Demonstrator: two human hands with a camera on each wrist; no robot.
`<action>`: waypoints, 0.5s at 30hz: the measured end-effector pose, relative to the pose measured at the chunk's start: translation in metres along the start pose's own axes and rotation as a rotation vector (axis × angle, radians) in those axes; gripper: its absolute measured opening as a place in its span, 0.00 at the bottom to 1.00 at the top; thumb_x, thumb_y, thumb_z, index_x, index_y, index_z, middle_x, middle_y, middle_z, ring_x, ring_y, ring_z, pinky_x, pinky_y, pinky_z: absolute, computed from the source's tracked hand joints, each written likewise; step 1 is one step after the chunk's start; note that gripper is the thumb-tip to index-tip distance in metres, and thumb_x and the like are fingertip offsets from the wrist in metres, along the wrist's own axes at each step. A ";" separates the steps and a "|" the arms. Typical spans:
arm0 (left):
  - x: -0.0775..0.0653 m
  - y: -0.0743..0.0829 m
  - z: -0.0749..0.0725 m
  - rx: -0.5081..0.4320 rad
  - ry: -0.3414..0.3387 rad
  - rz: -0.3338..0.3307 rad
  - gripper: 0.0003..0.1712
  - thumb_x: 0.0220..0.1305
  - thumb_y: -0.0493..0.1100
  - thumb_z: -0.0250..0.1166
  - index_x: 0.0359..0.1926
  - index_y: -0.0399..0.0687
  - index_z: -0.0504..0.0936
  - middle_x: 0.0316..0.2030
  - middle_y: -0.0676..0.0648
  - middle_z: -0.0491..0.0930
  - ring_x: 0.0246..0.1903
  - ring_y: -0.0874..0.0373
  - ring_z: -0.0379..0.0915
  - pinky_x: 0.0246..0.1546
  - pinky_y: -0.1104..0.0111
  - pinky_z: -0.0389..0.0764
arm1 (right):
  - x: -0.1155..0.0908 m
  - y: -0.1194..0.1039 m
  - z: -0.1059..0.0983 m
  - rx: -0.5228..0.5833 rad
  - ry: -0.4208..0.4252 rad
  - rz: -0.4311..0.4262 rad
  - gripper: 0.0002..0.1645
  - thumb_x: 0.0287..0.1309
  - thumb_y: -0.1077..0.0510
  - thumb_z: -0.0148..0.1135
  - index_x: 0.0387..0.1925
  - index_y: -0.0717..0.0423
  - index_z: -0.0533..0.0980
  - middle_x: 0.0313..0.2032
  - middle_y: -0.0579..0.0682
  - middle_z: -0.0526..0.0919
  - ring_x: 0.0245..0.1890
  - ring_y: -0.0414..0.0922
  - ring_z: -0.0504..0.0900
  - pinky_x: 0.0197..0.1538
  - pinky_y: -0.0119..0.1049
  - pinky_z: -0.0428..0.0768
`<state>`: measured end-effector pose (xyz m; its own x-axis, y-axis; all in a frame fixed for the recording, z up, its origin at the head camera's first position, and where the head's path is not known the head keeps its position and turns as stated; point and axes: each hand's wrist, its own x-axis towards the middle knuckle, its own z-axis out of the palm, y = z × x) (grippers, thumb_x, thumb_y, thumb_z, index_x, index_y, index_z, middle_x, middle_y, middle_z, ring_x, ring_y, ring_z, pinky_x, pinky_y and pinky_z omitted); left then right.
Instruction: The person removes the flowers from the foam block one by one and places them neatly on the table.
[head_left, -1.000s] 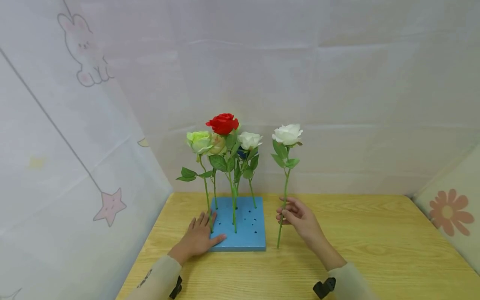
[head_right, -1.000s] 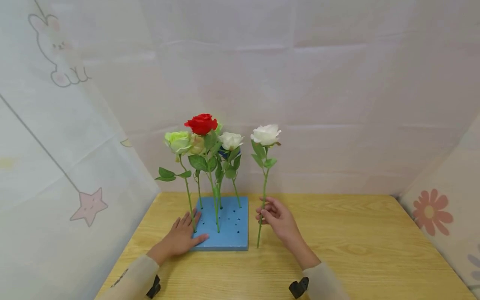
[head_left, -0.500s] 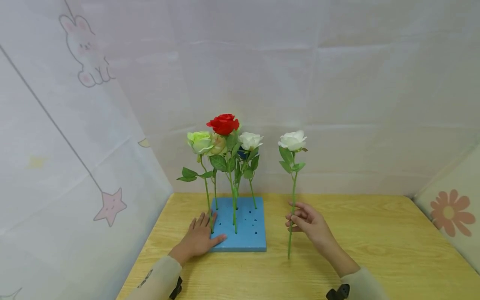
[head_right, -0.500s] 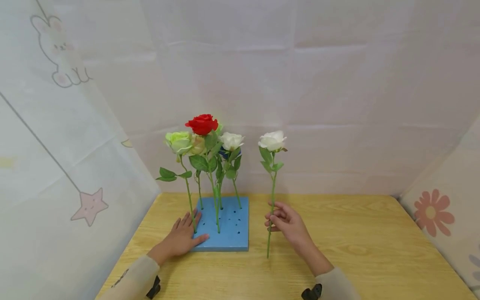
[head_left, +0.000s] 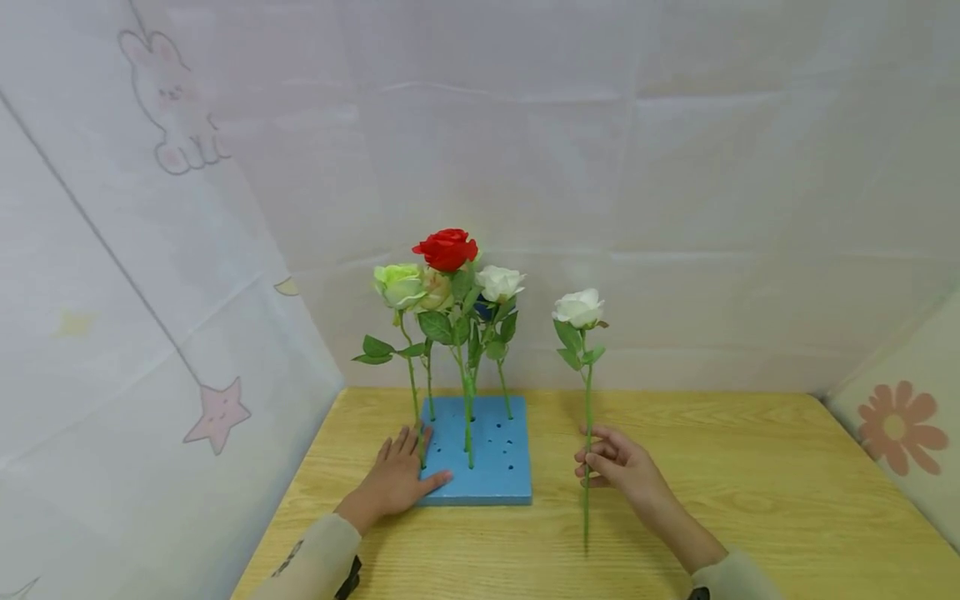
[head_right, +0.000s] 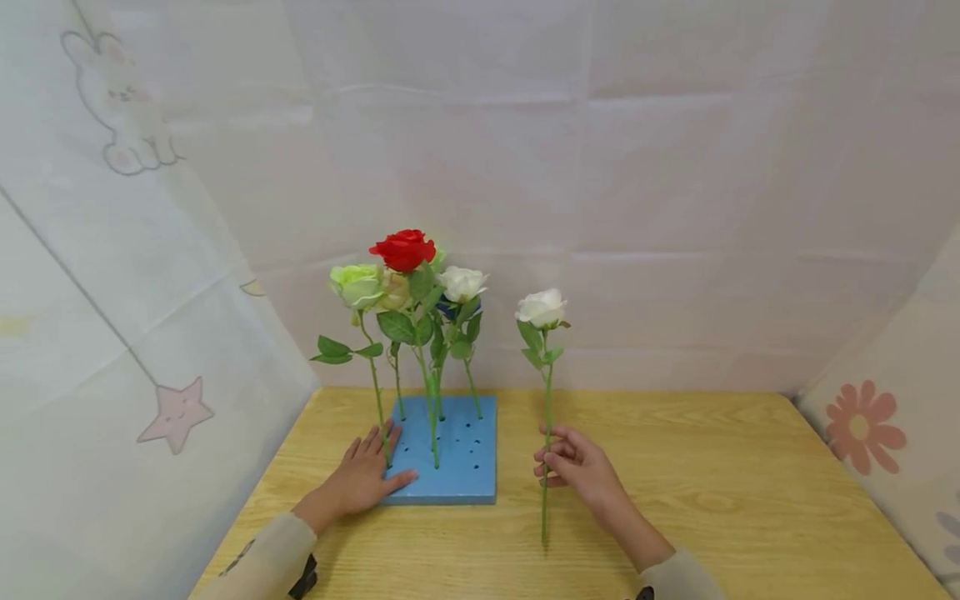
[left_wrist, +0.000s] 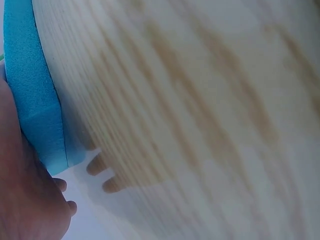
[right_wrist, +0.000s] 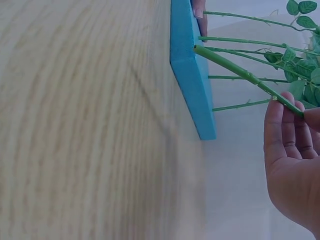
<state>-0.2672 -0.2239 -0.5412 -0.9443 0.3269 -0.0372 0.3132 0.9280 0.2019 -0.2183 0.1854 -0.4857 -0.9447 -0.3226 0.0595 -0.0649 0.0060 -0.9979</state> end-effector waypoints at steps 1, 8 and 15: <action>0.000 0.000 0.000 -0.001 -0.003 0.000 0.59 0.67 0.81 0.40 0.82 0.45 0.45 0.79 0.35 0.44 0.78 0.36 0.37 0.74 0.39 0.44 | -0.001 0.002 0.000 0.004 0.000 0.010 0.32 0.72 0.56 0.60 0.72 0.60 0.64 0.48 0.59 0.82 0.45 0.48 0.86 0.50 0.46 0.85; 0.001 -0.001 0.002 -0.013 -0.003 0.006 0.59 0.66 0.81 0.41 0.82 0.45 0.44 0.79 0.36 0.44 0.78 0.36 0.38 0.74 0.39 0.45 | -0.004 0.011 0.000 0.018 -0.010 0.049 0.32 0.72 0.55 0.61 0.72 0.59 0.64 0.49 0.61 0.81 0.45 0.48 0.86 0.49 0.47 0.85; 0.001 -0.003 0.001 -0.014 -0.004 0.001 0.59 0.66 0.82 0.40 0.82 0.46 0.43 0.79 0.36 0.43 0.79 0.37 0.37 0.74 0.39 0.44 | -0.004 0.020 0.003 0.026 -0.032 0.090 0.32 0.72 0.56 0.61 0.72 0.59 0.65 0.47 0.58 0.83 0.45 0.51 0.86 0.49 0.50 0.85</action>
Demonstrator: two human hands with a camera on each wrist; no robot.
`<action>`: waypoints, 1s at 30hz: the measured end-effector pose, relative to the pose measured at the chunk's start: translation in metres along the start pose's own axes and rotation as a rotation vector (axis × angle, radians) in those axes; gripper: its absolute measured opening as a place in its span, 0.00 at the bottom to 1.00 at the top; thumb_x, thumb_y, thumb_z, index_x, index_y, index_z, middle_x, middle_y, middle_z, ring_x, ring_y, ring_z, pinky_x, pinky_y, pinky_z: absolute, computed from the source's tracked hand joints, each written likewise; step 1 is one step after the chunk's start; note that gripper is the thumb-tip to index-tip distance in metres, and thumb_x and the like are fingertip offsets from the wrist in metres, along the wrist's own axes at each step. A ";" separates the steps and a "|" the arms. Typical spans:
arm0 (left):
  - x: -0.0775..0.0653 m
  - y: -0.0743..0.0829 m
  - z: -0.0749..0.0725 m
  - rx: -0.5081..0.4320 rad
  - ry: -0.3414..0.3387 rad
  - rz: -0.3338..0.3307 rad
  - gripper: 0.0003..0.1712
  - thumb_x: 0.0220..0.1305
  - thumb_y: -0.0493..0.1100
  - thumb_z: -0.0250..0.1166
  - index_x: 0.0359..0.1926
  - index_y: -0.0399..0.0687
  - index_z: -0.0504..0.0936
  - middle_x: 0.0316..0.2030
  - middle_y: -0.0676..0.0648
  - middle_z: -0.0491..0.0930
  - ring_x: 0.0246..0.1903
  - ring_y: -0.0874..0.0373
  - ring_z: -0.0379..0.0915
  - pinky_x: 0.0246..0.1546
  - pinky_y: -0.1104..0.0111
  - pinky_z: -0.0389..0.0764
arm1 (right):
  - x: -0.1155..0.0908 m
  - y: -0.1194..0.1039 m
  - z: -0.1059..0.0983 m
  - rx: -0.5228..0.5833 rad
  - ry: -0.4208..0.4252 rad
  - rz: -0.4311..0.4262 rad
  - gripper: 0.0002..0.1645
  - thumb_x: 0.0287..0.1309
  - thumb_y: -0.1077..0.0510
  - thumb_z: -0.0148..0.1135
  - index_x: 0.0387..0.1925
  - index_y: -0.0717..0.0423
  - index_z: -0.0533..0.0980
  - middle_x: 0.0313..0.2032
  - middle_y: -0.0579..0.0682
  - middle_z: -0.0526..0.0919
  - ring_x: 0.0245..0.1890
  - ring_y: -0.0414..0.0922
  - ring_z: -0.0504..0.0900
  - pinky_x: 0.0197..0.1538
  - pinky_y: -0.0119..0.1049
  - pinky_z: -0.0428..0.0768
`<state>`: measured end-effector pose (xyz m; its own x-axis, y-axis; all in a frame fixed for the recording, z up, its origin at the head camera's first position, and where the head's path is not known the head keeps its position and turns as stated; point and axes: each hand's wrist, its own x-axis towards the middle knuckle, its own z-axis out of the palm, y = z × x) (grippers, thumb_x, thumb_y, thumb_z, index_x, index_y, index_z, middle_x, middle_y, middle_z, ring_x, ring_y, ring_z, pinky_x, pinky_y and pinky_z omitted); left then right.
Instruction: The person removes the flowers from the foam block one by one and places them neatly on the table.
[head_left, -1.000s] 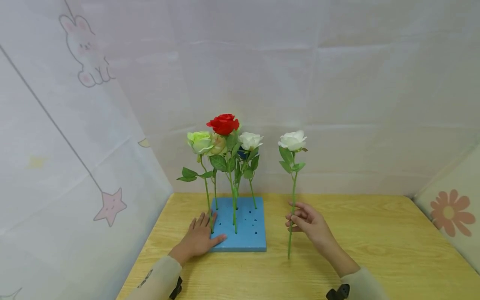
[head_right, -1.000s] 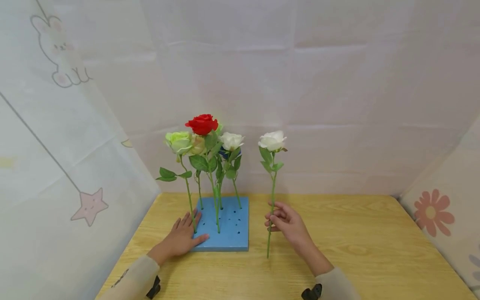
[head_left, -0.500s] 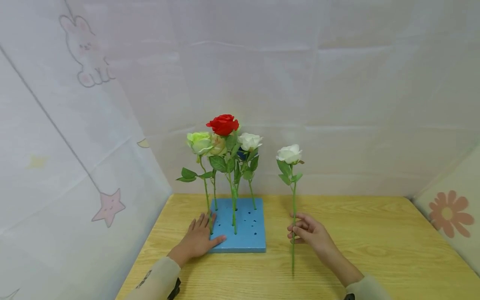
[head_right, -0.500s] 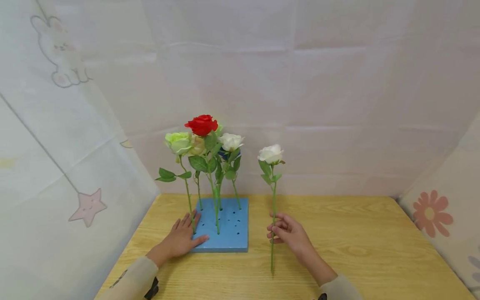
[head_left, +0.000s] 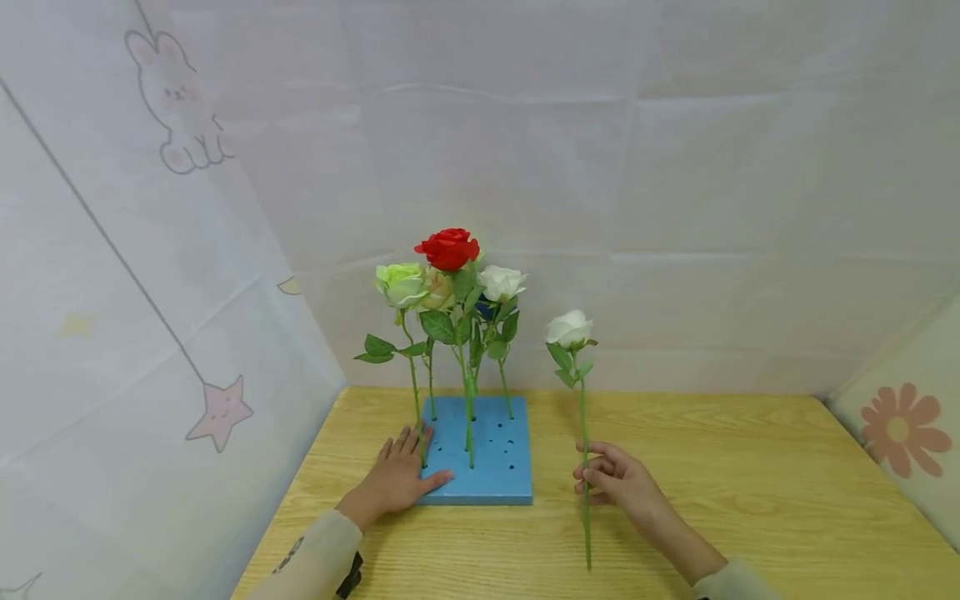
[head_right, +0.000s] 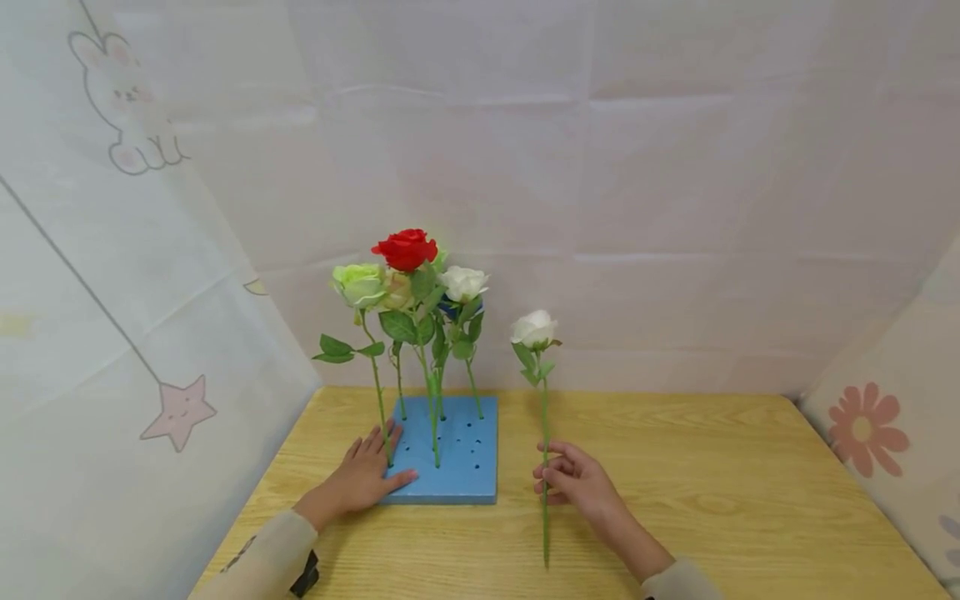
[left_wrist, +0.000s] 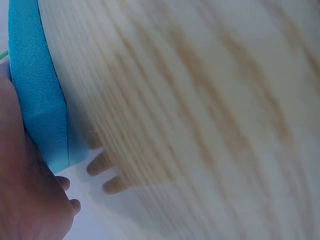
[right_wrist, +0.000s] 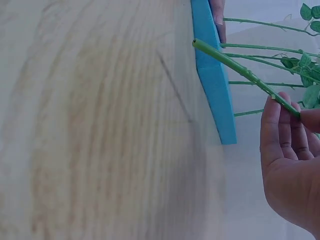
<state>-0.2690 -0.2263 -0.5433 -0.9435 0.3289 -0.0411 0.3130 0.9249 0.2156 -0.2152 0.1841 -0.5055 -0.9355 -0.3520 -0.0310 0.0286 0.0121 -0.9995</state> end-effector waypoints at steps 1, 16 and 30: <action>0.000 0.000 0.000 -0.001 -0.001 -0.001 0.59 0.66 0.82 0.41 0.82 0.46 0.43 0.79 0.37 0.43 0.79 0.37 0.37 0.74 0.39 0.44 | 0.000 0.001 0.001 0.000 -0.003 0.006 0.32 0.72 0.56 0.61 0.72 0.59 0.65 0.47 0.58 0.83 0.45 0.51 0.86 0.49 0.50 0.85; 0.002 -0.006 0.006 -0.034 -0.009 0.002 0.61 0.65 0.82 0.42 0.82 0.46 0.41 0.80 0.38 0.41 0.79 0.39 0.35 0.74 0.40 0.43 | -0.006 0.015 0.004 0.009 -0.024 0.079 0.36 0.72 0.55 0.61 0.73 0.64 0.61 0.50 0.62 0.82 0.47 0.55 0.85 0.48 0.45 0.85; 0.003 -0.005 0.005 -0.033 -0.007 -0.002 0.62 0.64 0.83 0.42 0.82 0.45 0.42 0.80 0.37 0.43 0.79 0.39 0.35 0.75 0.40 0.43 | -0.005 0.024 0.004 0.029 -0.065 0.089 0.36 0.73 0.58 0.59 0.73 0.70 0.58 0.50 0.66 0.81 0.45 0.53 0.86 0.46 0.46 0.86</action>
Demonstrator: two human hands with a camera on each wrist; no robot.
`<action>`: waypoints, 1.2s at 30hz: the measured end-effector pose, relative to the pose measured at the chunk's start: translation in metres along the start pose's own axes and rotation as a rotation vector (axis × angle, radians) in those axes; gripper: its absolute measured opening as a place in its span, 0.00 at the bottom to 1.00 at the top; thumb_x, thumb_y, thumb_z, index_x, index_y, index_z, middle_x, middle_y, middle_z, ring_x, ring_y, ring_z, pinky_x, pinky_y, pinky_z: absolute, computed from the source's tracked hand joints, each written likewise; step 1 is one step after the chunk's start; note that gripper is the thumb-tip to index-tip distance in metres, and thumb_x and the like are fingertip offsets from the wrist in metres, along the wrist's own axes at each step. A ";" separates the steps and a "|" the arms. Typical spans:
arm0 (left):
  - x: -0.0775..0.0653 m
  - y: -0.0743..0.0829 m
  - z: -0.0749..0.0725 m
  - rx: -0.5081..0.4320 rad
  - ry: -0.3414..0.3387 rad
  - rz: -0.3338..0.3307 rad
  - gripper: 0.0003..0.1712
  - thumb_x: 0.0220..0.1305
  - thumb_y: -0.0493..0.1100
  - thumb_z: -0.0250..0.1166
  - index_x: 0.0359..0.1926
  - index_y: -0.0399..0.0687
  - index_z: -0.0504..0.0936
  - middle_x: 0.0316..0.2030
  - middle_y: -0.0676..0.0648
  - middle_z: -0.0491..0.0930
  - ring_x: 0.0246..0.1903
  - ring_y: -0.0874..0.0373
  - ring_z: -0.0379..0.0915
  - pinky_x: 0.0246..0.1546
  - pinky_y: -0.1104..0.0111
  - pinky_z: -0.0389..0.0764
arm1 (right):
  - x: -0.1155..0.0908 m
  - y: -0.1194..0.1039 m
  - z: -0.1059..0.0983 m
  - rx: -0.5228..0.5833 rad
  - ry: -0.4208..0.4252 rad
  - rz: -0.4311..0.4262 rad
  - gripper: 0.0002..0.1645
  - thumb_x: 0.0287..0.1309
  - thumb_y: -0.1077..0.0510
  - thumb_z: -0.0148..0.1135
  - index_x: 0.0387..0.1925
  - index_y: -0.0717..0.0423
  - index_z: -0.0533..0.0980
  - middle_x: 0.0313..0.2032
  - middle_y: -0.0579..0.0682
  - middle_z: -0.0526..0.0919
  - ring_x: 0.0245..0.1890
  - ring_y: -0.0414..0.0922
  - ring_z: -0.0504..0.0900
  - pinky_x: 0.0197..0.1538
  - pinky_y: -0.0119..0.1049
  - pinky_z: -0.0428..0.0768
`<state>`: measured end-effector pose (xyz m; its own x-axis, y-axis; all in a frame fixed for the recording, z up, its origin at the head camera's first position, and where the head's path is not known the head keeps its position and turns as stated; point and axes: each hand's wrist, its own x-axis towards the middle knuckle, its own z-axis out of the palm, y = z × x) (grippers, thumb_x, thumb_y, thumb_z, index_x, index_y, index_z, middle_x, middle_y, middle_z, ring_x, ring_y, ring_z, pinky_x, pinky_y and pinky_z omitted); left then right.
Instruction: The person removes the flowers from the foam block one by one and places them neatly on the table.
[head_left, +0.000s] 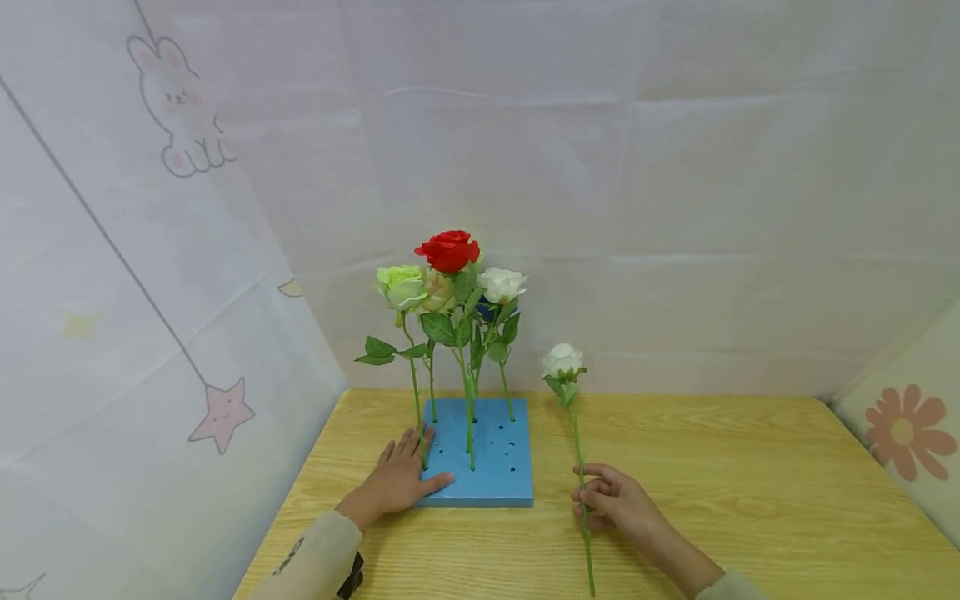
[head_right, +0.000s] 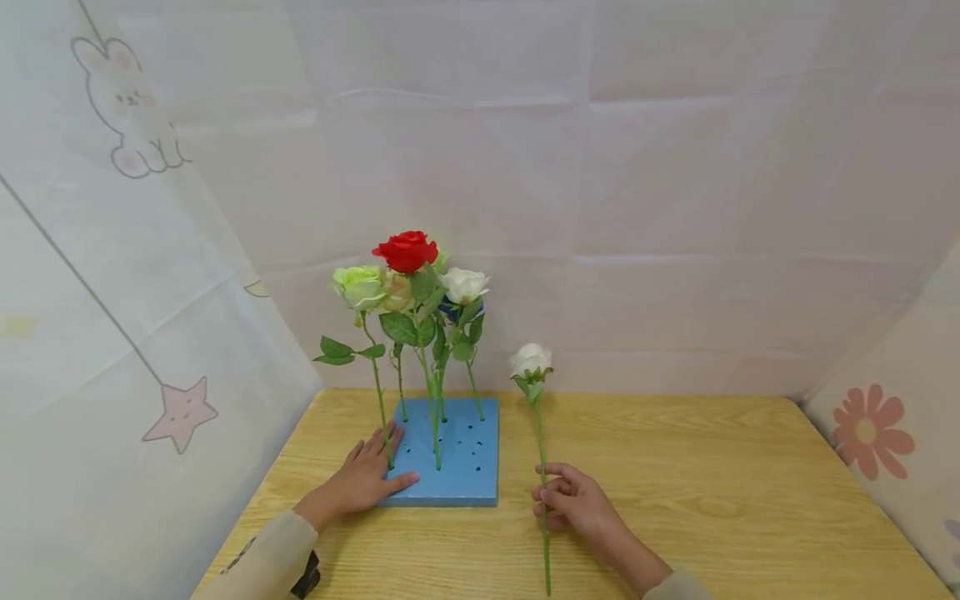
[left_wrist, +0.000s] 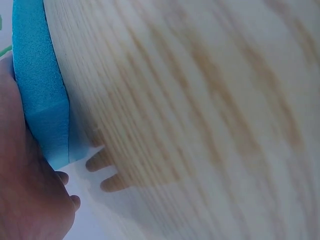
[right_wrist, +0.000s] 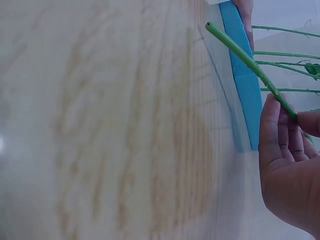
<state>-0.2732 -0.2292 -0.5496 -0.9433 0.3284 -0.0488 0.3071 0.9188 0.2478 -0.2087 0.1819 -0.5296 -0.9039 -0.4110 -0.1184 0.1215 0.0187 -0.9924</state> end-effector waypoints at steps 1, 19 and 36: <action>0.000 0.000 0.000 -0.001 -0.003 -0.001 0.62 0.64 0.83 0.42 0.82 0.46 0.42 0.80 0.37 0.42 0.79 0.39 0.35 0.75 0.40 0.43 | 0.000 0.000 0.000 0.002 -0.005 0.004 0.36 0.73 0.58 0.59 0.73 0.70 0.58 0.50 0.66 0.81 0.45 0.53 0.86 0.46 0.46 0.86; 0.000 0.001 -0.002 -0.005 0.000 0.005 0.60 0.66 0.81 0.44 0.82 0.45 0.42 0.80 0.36 0.43 0.79 0.39 0.35 0.74 0.40 0.42 | -0.001 0.004 0.003 0.038 -0.018 0.080 0.36 0.73 0.56 0.59 0.73 0.68 0.59 0.49 0.60 0.83 0.43 0.53 0.86 0.42 0.45 0.85; -0.004 0.003 -0.006 -0.052 -0.003 0.026 0.60 0.67 0.79 0.47 0.81 0.42 0.44 0.79 0.35 0.42 0.78 0.36 0.37 0.73 0.37 0.44 | 0.005 0.011 0.009 0.057 -0.017 0.141 0.35 0.72 0.58 0.60 0.71 0.70 0.61 0.46 0.58 0.84 0.41 0.50 0.87 0.38 0.40 0.85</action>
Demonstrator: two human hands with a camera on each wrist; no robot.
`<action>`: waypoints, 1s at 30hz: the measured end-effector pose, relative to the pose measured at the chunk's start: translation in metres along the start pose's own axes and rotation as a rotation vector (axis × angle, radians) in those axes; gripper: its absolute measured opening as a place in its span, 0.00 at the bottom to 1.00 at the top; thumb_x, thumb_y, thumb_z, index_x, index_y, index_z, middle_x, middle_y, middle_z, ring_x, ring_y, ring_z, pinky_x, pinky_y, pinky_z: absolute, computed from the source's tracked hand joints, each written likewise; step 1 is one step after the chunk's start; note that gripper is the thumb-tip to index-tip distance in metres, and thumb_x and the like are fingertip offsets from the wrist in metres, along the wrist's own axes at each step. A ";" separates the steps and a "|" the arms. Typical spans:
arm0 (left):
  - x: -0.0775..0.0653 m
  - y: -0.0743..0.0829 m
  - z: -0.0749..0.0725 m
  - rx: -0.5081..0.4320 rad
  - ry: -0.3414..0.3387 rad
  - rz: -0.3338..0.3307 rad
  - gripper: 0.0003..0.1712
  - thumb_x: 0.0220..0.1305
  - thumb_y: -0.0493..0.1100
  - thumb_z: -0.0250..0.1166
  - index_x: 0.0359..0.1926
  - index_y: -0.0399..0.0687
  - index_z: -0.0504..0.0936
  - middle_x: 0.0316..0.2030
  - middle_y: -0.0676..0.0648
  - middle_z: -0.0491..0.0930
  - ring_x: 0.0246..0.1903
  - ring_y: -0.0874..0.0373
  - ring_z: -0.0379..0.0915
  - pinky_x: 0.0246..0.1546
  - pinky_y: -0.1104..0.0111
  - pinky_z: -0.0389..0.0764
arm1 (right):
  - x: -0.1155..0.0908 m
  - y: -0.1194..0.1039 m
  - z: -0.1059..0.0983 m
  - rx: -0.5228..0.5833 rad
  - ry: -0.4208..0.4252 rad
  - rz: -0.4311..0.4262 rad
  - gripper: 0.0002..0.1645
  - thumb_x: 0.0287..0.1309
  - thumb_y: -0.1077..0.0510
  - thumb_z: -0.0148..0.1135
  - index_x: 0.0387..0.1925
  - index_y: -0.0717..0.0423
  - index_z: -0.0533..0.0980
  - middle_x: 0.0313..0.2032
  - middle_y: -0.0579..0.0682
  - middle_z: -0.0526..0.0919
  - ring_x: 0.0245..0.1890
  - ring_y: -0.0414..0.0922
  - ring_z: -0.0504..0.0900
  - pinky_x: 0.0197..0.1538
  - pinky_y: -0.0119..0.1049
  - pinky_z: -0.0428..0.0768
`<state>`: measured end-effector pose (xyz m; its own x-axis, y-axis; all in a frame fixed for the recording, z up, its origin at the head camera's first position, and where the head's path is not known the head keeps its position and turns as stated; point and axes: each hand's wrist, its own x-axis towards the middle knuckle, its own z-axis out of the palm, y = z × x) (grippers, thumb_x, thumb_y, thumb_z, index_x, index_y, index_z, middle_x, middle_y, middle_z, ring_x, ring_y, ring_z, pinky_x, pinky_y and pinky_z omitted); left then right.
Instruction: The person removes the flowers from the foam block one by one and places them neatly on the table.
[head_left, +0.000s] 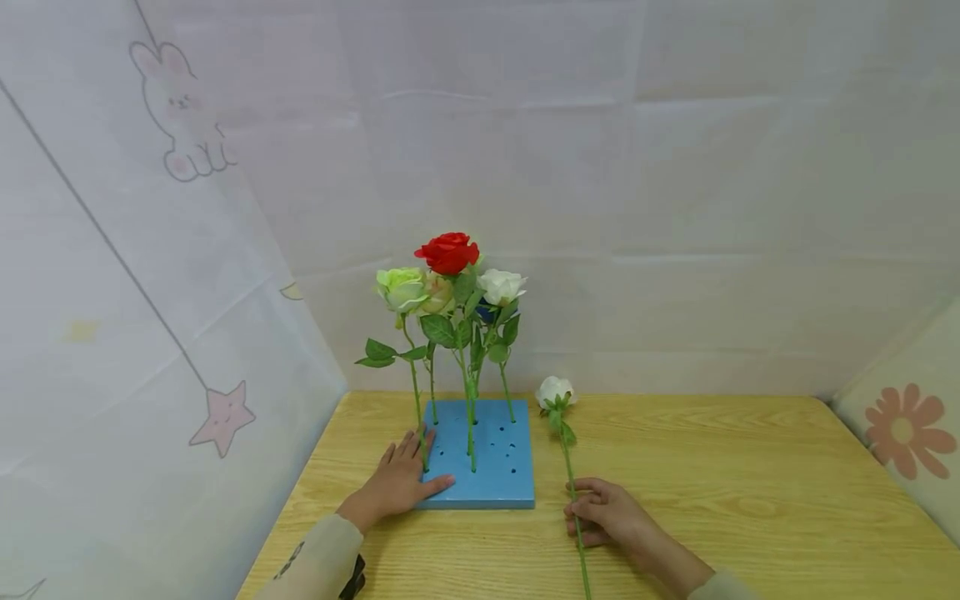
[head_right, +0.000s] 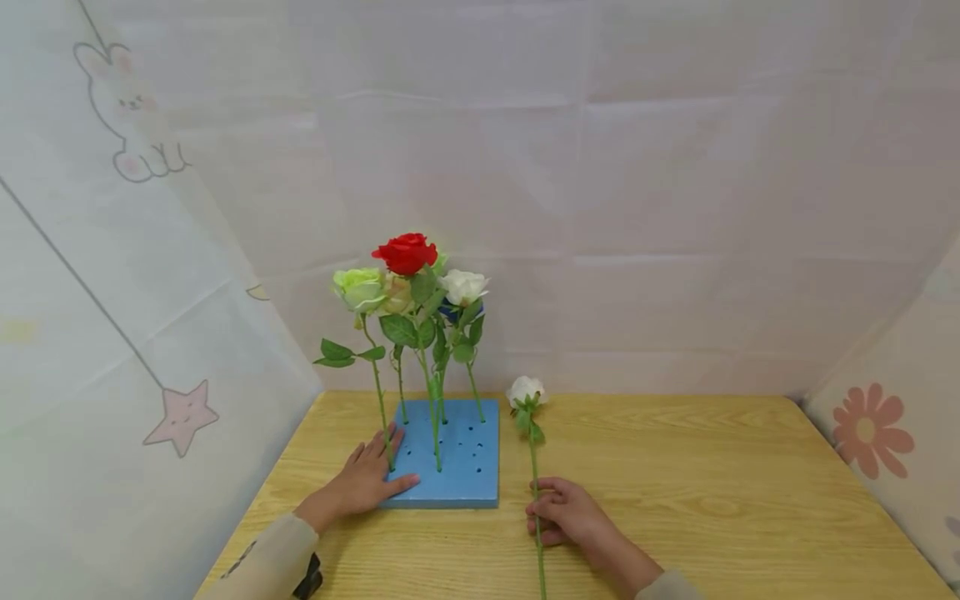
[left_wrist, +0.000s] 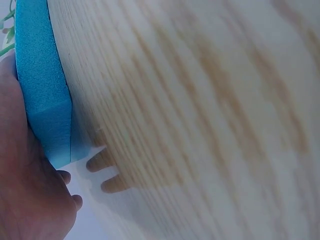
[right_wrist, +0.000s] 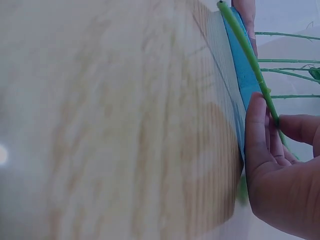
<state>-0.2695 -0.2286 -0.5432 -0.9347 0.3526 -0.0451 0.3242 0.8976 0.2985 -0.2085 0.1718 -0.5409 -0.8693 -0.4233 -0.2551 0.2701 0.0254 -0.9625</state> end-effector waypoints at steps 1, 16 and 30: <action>0.000 0.001 0.000 0.004 -0.002 -0.002 0.60 0.66 0.80 0.47 0.81 0.43 0.44 0.79 0.35 0.43 0.78 0.37 0.37 0.73 0.38 0.44 | 0.001 0.001 0.001 0.006 -0.005 0.003 0.35 0.72 0.58 0.60 0.71 0.70 0.61 0.46 0.58 0.84 0.41 0.50 0.87 0.38 0.40 0.85; 0.000 0.002 0.001 0.022 0.008 -0.015 0.60 0.66 0.80 0.46 0.82 0.45 0.43 0.80 0.37 0.41 0.79 0.38 0.36 0.74 0.39 0.44 | 0.008 0.004 0.009 0.010 -0.049 0.006 0.40 0.73 0.58 0.59 0.74 0.73 0.53 0.47 0.58 0.86 0.44 0.52 0.88 0.40 0.43 0.87; -0.001 0.003 0.000 0.003 0.014 -0.013 0.60 0.66 0.80 0.47 0.81 0.44 0.43 0.80 0.37 0.41 0.79 0.37 0.36 0.74 0.39 0.44 | 0.006 -0.008 0.012 -0.173 -0.020 0.021 0.36 0.74 0.57 0.56 0.71 0.78 0.58 0.42 0.57 0.85 0.37 0.48 0.86 0.40 0.45 0.87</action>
<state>-0.2682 -0.2266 -0.5422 -0.9409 0.3367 -0.0356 0.3120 0.9031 0.2951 -0.2108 0.1582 -0.5339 -0.8554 -0.4388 -0.2753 0.2114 0.1894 -0.9589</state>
